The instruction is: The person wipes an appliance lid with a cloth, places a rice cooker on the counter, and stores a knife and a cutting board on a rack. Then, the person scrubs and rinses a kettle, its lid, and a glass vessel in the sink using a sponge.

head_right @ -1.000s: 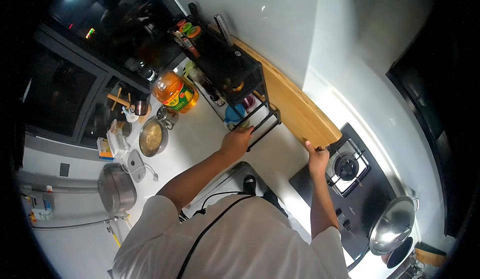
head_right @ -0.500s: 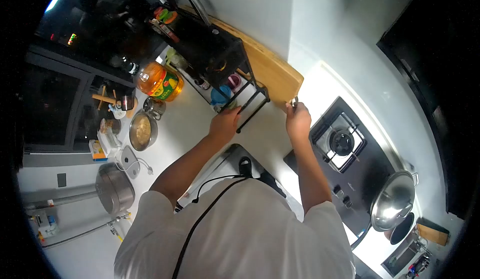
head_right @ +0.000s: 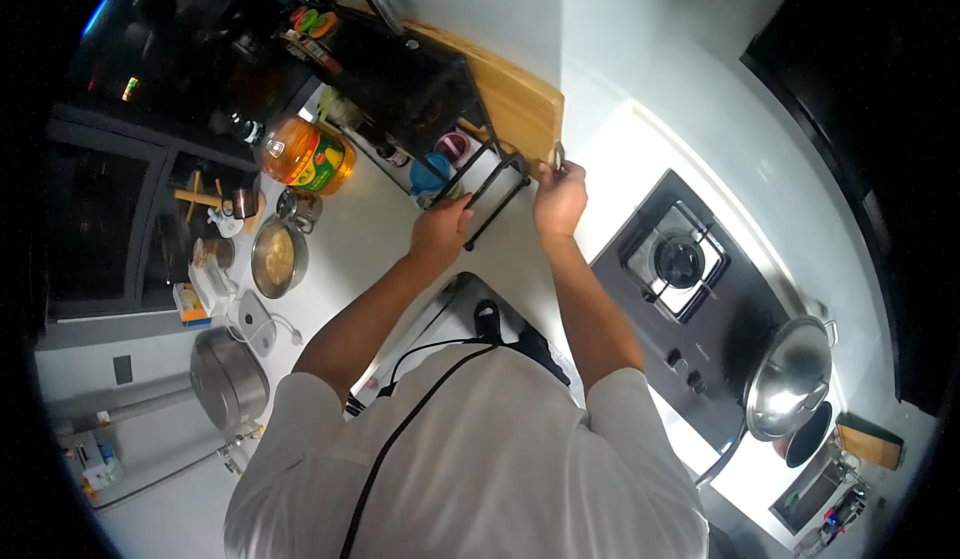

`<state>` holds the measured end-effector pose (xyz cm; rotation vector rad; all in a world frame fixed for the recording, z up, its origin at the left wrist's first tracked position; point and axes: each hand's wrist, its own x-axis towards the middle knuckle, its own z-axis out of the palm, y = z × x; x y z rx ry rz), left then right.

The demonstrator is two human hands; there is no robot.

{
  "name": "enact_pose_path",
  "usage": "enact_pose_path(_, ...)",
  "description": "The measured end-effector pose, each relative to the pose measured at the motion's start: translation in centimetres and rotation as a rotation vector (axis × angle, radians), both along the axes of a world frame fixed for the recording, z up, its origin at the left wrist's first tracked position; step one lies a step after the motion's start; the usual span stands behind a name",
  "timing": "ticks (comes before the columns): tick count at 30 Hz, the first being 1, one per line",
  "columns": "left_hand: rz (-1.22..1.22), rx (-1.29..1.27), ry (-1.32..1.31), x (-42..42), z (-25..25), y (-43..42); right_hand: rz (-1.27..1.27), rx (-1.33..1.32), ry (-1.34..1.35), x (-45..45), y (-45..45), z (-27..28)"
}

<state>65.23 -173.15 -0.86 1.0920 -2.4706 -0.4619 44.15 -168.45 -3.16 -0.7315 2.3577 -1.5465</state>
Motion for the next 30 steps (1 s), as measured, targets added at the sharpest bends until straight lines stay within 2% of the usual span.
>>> enact_pose_path(7, -0.037, -0.022, 0.064, 0.2, -0.9, -0.5, -0.021, -0.132, -0.008, 1.3, -1.1, -2.2)
enact_pose_path(10, -0.011, 0.004, -0.018, 0.2, 0.0, -0.2, -0.009, -0.155, 0.113, 1.3, -1.4, -3.0)
enact_pose_path(13, -0.02, 0.03, -0.025, 0.2, -0.4, -0.7, 0.127, -0.157, 0.022, 0.2, -0.3, -3.3)
enact_pose_path(16, -0.044, 0.048, 0.121, 0.3, -0.9, -0.8, 0.237, -0.19, 0.003, -0.9, 1.0, -3.5)
enact_pose_path(18, 0.062, 0.238, 0.121, 0.3, -3.6, -0.8, 0.233, -0.245, 0.001, -0.2, 0.9, -3.0)
enact_pose_path(20, 0.11, 0.271, 0.134, -0.3, -3.4, -0.6, 0.211, -0.216, 0.032, 0.3, 0.3, -3.9)
enact_pose_path(23, 0.088, 0.098, 0.146, -0.4, -3.4, -0.1, 0.221, -0.137, 0.034, 0.5, 0.5, -3.0)
enact_pose_path(26, 0.113, 0.149, 0.184, -0.5, -3.3, 0.2, 0.23, -0.122, 0.025, 0.8, 0.6, -2.2)
enact_pose_path(30, 0.17, 0.158, 0.108, -0.9, -3.3, 0.7, 0.261, -0.106, 0.04, 0.8, 1.2, -2.7)
